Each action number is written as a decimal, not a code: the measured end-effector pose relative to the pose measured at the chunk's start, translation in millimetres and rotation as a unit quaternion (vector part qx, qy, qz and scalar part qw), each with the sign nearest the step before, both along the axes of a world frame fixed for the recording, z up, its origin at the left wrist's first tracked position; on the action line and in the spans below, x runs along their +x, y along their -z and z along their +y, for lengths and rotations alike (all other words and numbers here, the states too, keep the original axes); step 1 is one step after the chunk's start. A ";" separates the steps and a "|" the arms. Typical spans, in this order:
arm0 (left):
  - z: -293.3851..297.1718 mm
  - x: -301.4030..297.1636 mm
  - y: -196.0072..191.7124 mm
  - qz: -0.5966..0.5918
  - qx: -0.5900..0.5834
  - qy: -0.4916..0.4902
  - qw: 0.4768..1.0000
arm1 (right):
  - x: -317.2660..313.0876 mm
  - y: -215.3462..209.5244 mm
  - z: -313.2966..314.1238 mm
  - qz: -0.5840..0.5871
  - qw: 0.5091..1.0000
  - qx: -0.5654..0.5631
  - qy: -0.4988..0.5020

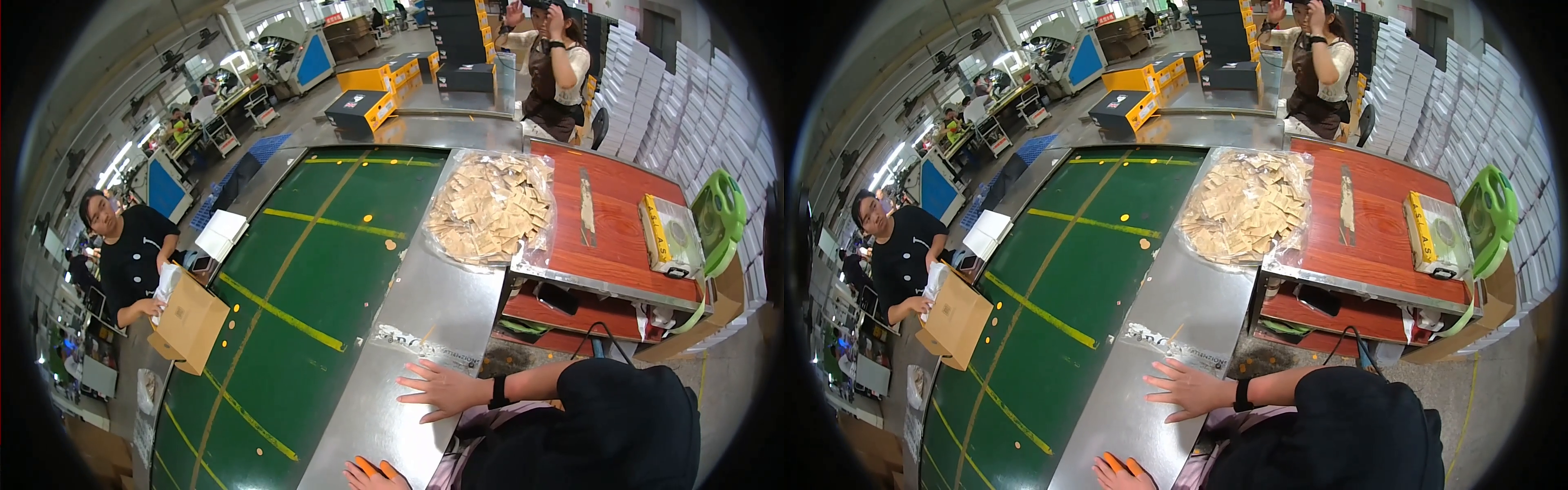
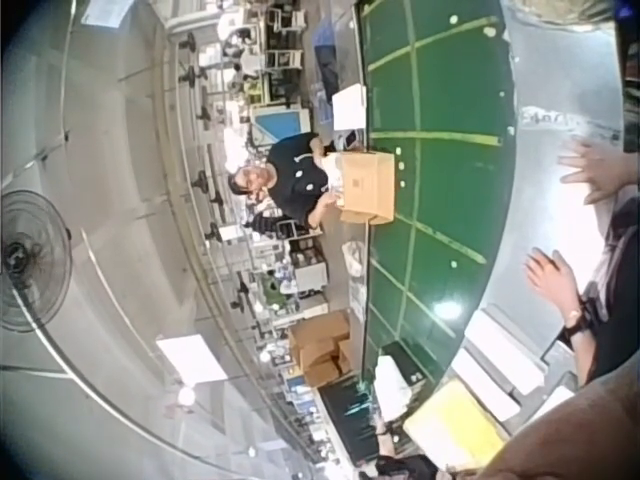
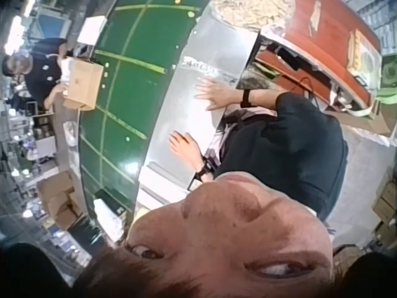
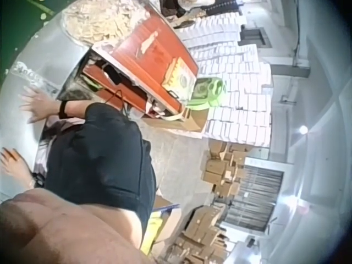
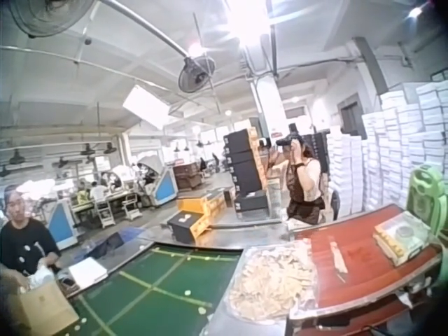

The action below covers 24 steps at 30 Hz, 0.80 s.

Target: Packaging finished shoes into branded boxes on a production line conveyor belt.

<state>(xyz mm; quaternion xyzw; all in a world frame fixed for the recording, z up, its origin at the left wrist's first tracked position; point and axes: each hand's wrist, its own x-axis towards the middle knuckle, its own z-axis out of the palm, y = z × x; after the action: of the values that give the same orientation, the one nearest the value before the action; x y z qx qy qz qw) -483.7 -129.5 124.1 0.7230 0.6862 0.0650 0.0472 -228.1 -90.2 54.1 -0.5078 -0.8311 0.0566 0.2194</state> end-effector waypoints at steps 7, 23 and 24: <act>0.0 1.7 -0.8 -0.003 -0.005 -0.010 1.000 | 1.1 -2.2 0.8 -0.010 1.000 -0.016 -0.006; -0.6 2.9 -2.2 0.016 0.008 0.006 1.000 | 2.2 -6.0 -0.8 -0.011 1.000 -0.019 -0.002; -0.9 2.5 -1.3 0.014 0.010 0.003 1.000 | 2.2 -6.0 -0.6 -0.009 1.000 -0.020 -0.004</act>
<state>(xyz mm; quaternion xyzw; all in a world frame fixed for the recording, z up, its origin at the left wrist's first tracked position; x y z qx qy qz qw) -481.2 -130.5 125.4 0.7261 0.6841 0.0616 0.0307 -226.0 -90.9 60.1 -0.5093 -0.8336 0.0697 0.2019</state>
